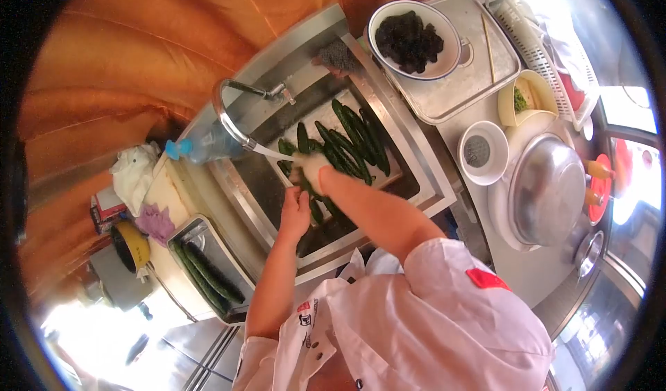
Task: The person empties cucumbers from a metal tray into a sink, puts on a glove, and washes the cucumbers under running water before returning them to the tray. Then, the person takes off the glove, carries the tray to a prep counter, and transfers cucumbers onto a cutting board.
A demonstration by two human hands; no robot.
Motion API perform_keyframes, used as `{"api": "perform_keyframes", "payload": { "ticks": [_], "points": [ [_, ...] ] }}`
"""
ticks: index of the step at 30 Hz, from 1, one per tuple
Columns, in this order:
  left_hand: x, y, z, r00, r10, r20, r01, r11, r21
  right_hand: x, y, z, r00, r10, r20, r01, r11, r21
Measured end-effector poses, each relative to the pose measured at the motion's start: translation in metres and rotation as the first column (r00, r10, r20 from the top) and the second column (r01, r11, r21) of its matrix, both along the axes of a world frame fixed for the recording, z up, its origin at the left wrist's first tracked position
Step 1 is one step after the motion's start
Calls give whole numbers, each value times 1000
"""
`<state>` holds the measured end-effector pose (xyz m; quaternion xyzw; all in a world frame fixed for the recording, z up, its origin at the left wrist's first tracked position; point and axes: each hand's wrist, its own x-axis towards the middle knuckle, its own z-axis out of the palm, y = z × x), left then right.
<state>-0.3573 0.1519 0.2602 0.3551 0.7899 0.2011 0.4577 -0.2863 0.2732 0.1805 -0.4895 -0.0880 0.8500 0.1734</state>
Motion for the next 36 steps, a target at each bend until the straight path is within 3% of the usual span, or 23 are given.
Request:
{"api": "perform_keyframes", "payload": {
  "ticks": [2, 4, 5, 7, 8, 10, 11, 13, 14, 15, 16, 18, 19, 20, 22, 23, 24, 25, 29, 31, 32, 34, 36],
  "points": [
    [-8, 0, 2, 988, -23, 154, 40, 994, -105, 11, 28, -7, 983, 38, 179, -71, 980, 185],
    [-15, -6, 0, 899, -249, -361, 319, 936, 148, 29, 44, -31, 674, 393, 626, -708, 587, 393],
    [-18, -1, 3, 898, -254, -359, 324, 934, 149, 39, 43, -38, 674, 389, 628, -706, 591, 391],
    [-16, 38, 35, 537, -223, -813, 619, 759, 201, 55, 42, -35, 317, 427, 847, -920, -78, 384],
    [-20, 47, 29, 540, -223, -812, 624, 753, 209, 61, 46, -19, 316, 419, 851, -923, -72, 378],
    [-34, 57, 4, 440, -454, -774, 747, 664, 34, 72, 51, 27, 176, 493, 852, -901, -268, 341],
    [-46, 64, -13, 604, -608, -516, 710, 704, 1, 77, 49, 22, 229, 344, 911, -884, -318, 342],
    [-46, 72, -22, 689, -575, -442, 663, 747, 61, 92, 55, 52, 214, 185, 959, -944, -215, 252],
    [-44, 76, -24, 770, -529, -357, 597, 794, 111, 99, 58, 63, 170, 31, 985, -979, -104, 173],
    [-35, 85, -19, 865, -420, -275, 464, 878, 116, 103, 57, 56, 219, 49, 974, -961, 181, 207],
    [-32, 90, -26, 860, -429, -278, 473, 874, 114, 100, 51, 36, 223, 47, 974, -959, 190, 210],
    [-28, 101, -50, 974, -197, -115, 205, 977, 59, 84, 35, -2, 594, 285, 752, -672, 690, 269],
    [-19, 109, -43, 997, -65, -36, 65, 998, -23, 75, 27, 15, 876, 237, 420, -321, 937, 141],
    [-10, 109, -44, 997, -71, -39, 71, 997, -21, 64, 20, 34, 998, 0, 70, 11, 989, -149],
    [3, 97, -53, 928, -175, -328, 194, 981, 28, 36, 18, 44, 998, -47, 28, 47, 999, 9],
    [25, 98, -3, 978, -94, -186, 87, 995, -49, 29, 25, 42, 999, -46, 16, 46, 999, 9],
    [32, 80, 0, 981, 4, -192, 14, 996, 93, 22, 39, 37, 986, 14, 166, -18, 1000, 23],
    [38, 63, 18, 975, 9, -220, -8, 1000, 4, 15, 51, 30, 947, 75, 311, -87, 996, 23],
    [39, 1, 53, 982, 50, -182, -51, 999, 0, 1, 63, -28, 963, -110, 247, 170, 956, -238],
    [28, 1, 38, 977, 137, -162, -139, 990, 3, 3, 20, 30, 949, 117, 294, -128, 992, 20],
    [21, 5, 30, 974, 163, -160, -163, 986, 12, -40, -31, -84, 916, 247, 317, -325, 919, 222],
    [5, 4, 17, 950, 286, -121, -267, 952, 151, -45, -40, -56, 938, 217, 271, -277, 938, 209],
    [16, -13, 51, 953, 275, -127, -282, 959, -40, -32, -11, -37, 976, 134, 170, -144, 989, 46]
  ]
}}
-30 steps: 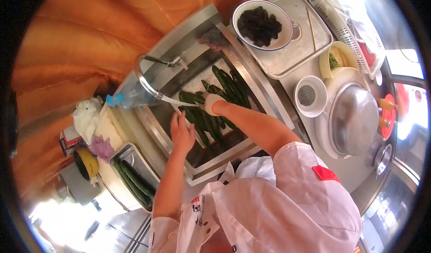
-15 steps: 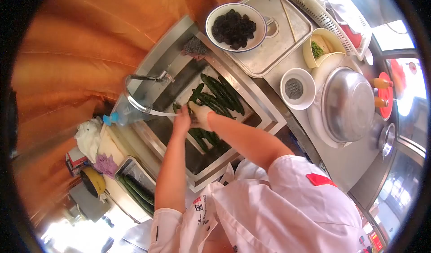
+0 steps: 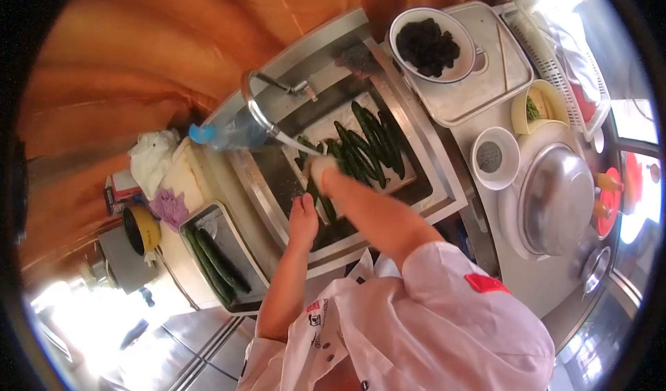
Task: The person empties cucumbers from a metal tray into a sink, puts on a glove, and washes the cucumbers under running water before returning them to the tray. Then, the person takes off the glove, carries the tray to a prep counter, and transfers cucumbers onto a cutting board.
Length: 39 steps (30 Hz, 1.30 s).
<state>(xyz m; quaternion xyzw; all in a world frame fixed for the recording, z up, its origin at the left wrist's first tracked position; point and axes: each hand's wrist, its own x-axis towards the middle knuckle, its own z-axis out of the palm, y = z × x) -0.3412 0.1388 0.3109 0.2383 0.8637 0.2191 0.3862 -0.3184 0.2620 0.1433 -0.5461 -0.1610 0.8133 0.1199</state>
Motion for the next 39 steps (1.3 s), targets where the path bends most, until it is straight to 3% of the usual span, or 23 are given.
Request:
{"api": "perform_keyframes", "payload": {
  "ticks": [2, 4, 6, 7, 8, 9, 10, 12, 13, 14, 16, 17, 19, 21, 22, 24, 25, 26, 30, 33, 35, 38, 39],
  "points": [
    [6, -40, -11, 992, -125, 24, 124, 992, 32, 24, 44, -15, 991, -133, -33, 118, 950, -288],
    [7, -47, -18, 993, -112, 33, 110, 992, 56, 28, 38, -1, 958, 284, 33, -286, 953, 97],
    [2, -32, -39, 986, -48, -162, 87, 967, 241, 7, -8, 18, 997, 76, 10, -77, 991, 105],
    [-3, -29, -38, 986, -46, -159, 85, 966, 245, -5, -33, 36, 999, -36, -9, 36, 994, 107],
    [-10, -26, -35, 998, 47, 40, -53, 983, 173, -5, -39, 47, 998, -60, 6, 60, 998, 29],
    [-13, -21, -33, 961, 153, 230, -175, 981, 79, -1, -29, 62, 971, -217, -105, 216, 976, -20],
    [-10, -25, -29, 961, 151, 233, -174, 981, 80, 7, -21, 67, 906, -371, -202, 360, 928, -91],
    [2, -53, -17, 924, 154, 349, -199, 975, 97, 18, 12, 14, 882, -420, -216, 424, 905, -27],
    [3, -63, -16, 925, 149, 349, -194, 976, 98, 26, 26, 53, 958, -274, -86, 273, 962, -29],
    [4, -73, -17, 935, 98, 341, -155, 977, 144, 23, 28, 42, 955, -282, -86, 281, 959, -28],
    [6, -85, -23, 941, 46, 335, -117, 974, 195, 19, 31, 32, 997, -14, 72, 10, 999, 44],
    [7, -92, -26, 940, 56, 337, -145, 959, 243, 22, 27, 26, 997, -17, 74, 14, 999, 40],
    [4, -97, -26, 939, 64, 338, -170, 940, 295, 31, 23, 89, 886, -387, -254, 303, 900, -315],
    [-2, -101, -22, 873, 259, 413, -350, 923, 162, 30, 18, 115, 839, -415, -352, 266, 877, -399],
    [-6, -105, -26, 874, 257, 413, -349, 923, 163, 31, 16, 130, 781, -443, -441, 217, 854, -473],
    [-12, -113, -34, 929, 187, 320, -262, 942, 209, 34, 12, 140, 754, -484, -444, 224, 825, -518],
    [-14, -114, -32, 928, 187, 321, -262, 942, 209, 29, 10, 128, 813, -464, -351, 266, 833, -485],
    [-16, -116, -30, 972, 86, 219, -138, 961, 238, 27, 7, 115, 860, -444, -250, 304, 841, -448],
    [-12, -119, -10, 983, -142, -115, 163, 966, 202, 35, 9, 93, 882, -368, -294, 228, 880, -417],
    [-12, -118, 15, 944, -187, -271, 235, 959, 157, 41, 11, 105, 855, -371, -363, 159, 853, -497],
    [-18, -121, 36, 939, -191, -287, 248, 953, 174, 51, 9, 104, 896, -339, -286, 213, 895, -392],
    [-32, -136, 75, 941, -138, -308, 206, 958, 201, 92, 20, -14, 900, -293, -322, 130, 887, -444],
    [-39, -144, 86, 948, -85, -307, 155, 965, 212, 100, 26, -28, 998, 46, -39, -54, 969, -242]
  ]
}}
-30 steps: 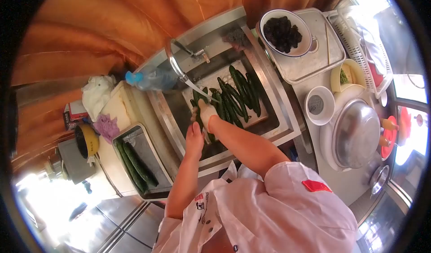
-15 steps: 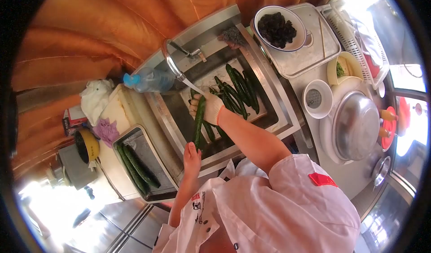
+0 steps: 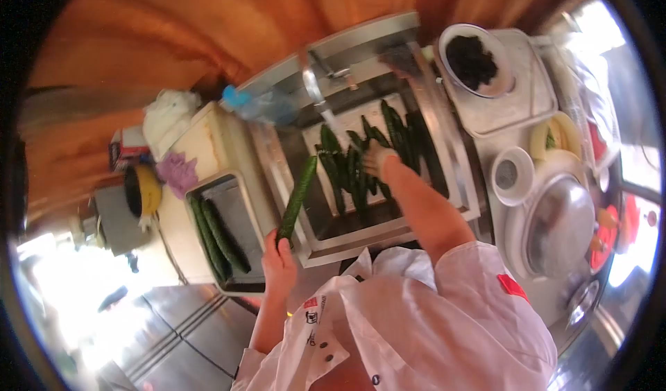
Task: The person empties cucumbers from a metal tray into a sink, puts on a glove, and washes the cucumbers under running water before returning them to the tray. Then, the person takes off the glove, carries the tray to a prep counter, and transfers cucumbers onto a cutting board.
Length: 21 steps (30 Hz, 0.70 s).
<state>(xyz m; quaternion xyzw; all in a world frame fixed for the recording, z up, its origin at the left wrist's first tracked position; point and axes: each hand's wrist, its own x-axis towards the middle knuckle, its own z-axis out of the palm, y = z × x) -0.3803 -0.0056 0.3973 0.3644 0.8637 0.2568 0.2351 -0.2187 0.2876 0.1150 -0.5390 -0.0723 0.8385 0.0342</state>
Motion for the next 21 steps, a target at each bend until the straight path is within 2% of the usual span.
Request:
{"api": "perform_keyframes", "payload": {
  "ticks": [1, 2, 3, 4, 6, 7, 9, 10, 11, 12, 13, 15, 17, 19, 20, 21],
  "points": [
    [-6, -9, 9, 999, 38, -21, -38, 999, -12, 6, 3, -13, 905, 271, 329, -336, 929, 157],
    [-13, -19, 17, 990, 114, -86, -113, 993, 12, 14, 10, -6, 610, 486, 626, -738, 637, 223],
    [-21, -27, 22, 971, 185, -151, -181, 983, 42, 14, 15, -37, 277, 544, 792, -930, 359, 79],
    [-33, -51, 10, 939, 305, -156, -307, 952, 13, 23, 17, -79, 82, 486, 870, -997, 54, 64],
    [-49, -66, 12, 894, 414, -172, -417, 909, 21, 14, 23, -28, 30, 498, 867, -999, -2, 36],
    [-56, -72, 11, 853, 495, -163, -497, 867, 36, 6, 20, -34, 32, 509, 860, -999, -20, 49],
    [-70, -96, -3, 832, 525, -179, -540, 840, -46, 4, 17, -50, 49, 423, 905, -999, 37, 37],
    [-72, -101, -6, 863, 387, -326, -433, 898, -79, 5, 13, -68, -38, 422, 906, -993, -118, 14],
    [-75, -104, -10, 862, 227, -453, -316, 940, -129, 2, 8, -89, -42, 428, 903, -993, -121, 11],
    [-74, -101, -9, 869, 220, -443, -308, 941, -137, 6, 2, -123, -57, 329, 943, -956, -291, 43],
    [-69, -92, -1, 876, 204, -437, -285, 950, -127, 16, 3, -125, -65, 226, 972, -893, -448, 45],
    [-55, -70, 6, 905, 167, -391, -231, 965, -122, 1, 11, -117, -284, 328, 901, -878, -467, -107],
    [-43, -44, 8, 902, 111, -417, -131, 991, -21, -2, -1, -118, -67, 199, 978, -985, -169, -34],
    [-27, -9, 6, 915, 83, -396, -97, 995, -14, -5, 0, -132, -169, 53, 984, -926, -349, -140],
    [-19, 14, 3, 960, 41, -278, -42, 999, 1, -1, 2, -130, -186, 54, 981, -929, -333, -158],
    [-11, 35, -4, 987, -7, -162, 10, 1000, 23, 1, 7, -125, 0, 174, 985, -996, -86, 15]
  ]
}}
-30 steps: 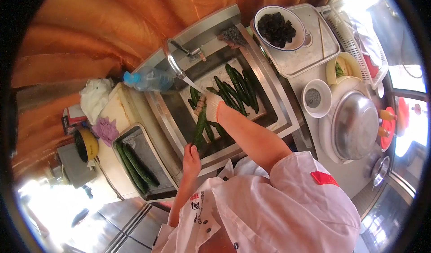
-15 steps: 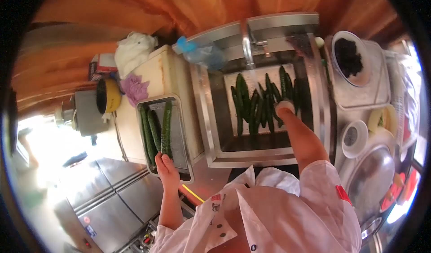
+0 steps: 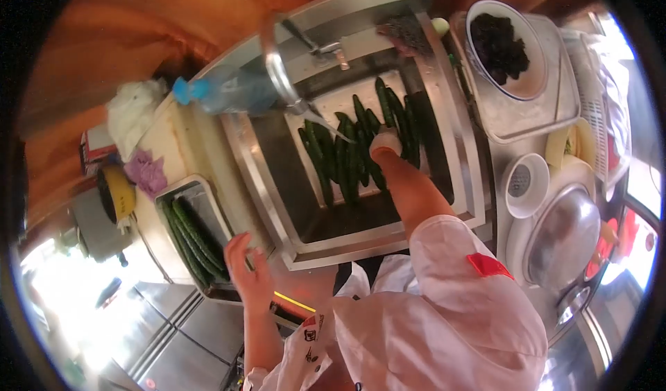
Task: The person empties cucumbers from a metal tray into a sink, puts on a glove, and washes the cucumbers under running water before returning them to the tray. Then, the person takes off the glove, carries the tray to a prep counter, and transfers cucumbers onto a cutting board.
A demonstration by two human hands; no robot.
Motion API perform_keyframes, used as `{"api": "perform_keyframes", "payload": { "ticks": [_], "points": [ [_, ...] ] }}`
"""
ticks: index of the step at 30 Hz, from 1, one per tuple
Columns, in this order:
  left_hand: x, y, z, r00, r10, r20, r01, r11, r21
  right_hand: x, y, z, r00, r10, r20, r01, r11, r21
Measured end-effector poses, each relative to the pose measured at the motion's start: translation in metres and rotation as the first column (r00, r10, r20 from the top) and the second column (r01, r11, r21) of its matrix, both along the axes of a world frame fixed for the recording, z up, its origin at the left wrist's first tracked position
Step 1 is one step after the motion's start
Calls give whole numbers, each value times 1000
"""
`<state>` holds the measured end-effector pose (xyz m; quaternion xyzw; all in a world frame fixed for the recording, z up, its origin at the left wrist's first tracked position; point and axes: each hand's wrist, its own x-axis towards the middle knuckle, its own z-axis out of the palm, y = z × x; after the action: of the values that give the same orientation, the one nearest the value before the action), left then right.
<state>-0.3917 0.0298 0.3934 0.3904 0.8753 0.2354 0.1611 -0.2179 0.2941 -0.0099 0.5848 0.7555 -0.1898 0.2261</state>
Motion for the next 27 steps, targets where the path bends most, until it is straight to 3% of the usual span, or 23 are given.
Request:
{"api": "perform_keyframes", "payload": {
  "ticks": [1, 5, 6, 8, 9, 10, 12, 13, 14, 15, 16, 17, 18, 19, 20, 22, 23, 24, 26, 27],
  "points": [
    [7, 23, -11, 996, -69, 53, 66, 996, 51, 0, 3, 6, 952, -267, -149, 252, 961, -110],
    [21, 116, -74, 879, -281, 386, 229, 958, 175, -12, 17, 33, 949, -315, -22, 306, 932, -194],
    [24, 140, -88, 779, -213, 590, 129, 975, 181, -12, 23, 36, 944, -329, -14, 321, 928, -190],
    [27, 188, -113, 468, -60, 881, -91, 989, 116, -10, 33, 45, 945, -322, 62, 327, 914, -241],
    [27, 210, -128, 226, 62, 972, -287, 958, 6, -7, 32, 40, 933, -360, 27, 355, 901, -251],
    [20, 227, -145, 44, 93, 995, -364, 929, -70, -4, 28, 39, 929, -369, 31, 365, 897, -248],
    [1, 242, -196, -259, -23, 966, -459, 883, -102, 1, 13, 42, 975, -202, -88, 197, 978, -61],
    [-1, 251, -203, -261, -19, 965, -449, 887, -104, 4, 17, 52, 946, -288, -149, 251, 942, -223],
    [-2, 260, -209, -83, 69, 994, -402, 910, -97, 7, 10, 52, 943, -298, -149, 262, 940, -220],
    [0, 266, -213, 103, 145, 984, -355, 930, -100, 11, -8, 41, 864, -293, -410, 278, 956, -98],
    [3, 268, -217, 104, 142, 984, -348, 932, -98, 14, -19, 45, 732, -231, -641, 318, 948, 21],
    [6, 270, -220, 555, 29, 831, -37, 999, -11, 16, -25, 47, 729, -233, -643, 324, 946, 24],
    [10, 270, -219, 836, -211, 507, 284, 956, -70, 17, -28, 62, 642, -243, -727, 272, 959, -81],
    [16, 268, -215, 872, -363, 328, 426, 893, -146, 17, -28, 79, 545, -263, -796, 204, 963, -179],
    [16, 265, -215, 870, -371, 324, 433, 890, -144, 13, -23, 98, 541, -264, -798, 211, 962, -175],
    [14, 263, -209, 796, -543, 266, 595, 625, -506, 2, -13, 129, 669, -16, -743, -56, 996, -72],
    [9, 265, -207, 823, -500, 270, 557, 614, -559, -4, -15, 121, 615, 55, -786, -30, 998, 47],
    [1, 265, -206, 822, -503, 268, 558, 613, -560, -7, -12, 119, 614, 54, -788, -26, 999, 48],
    [-26, 263, -212, 792, -507, 341, 604, 569, -558, -14, -1, 116, 338, 130, -932, 27, 989, 148],
    [-37, 258, -218, 816, -424, 394, 579, 595, -558, -15, 6, 123, 338, 133, -932, 26, 988, 150]
  ]
}}
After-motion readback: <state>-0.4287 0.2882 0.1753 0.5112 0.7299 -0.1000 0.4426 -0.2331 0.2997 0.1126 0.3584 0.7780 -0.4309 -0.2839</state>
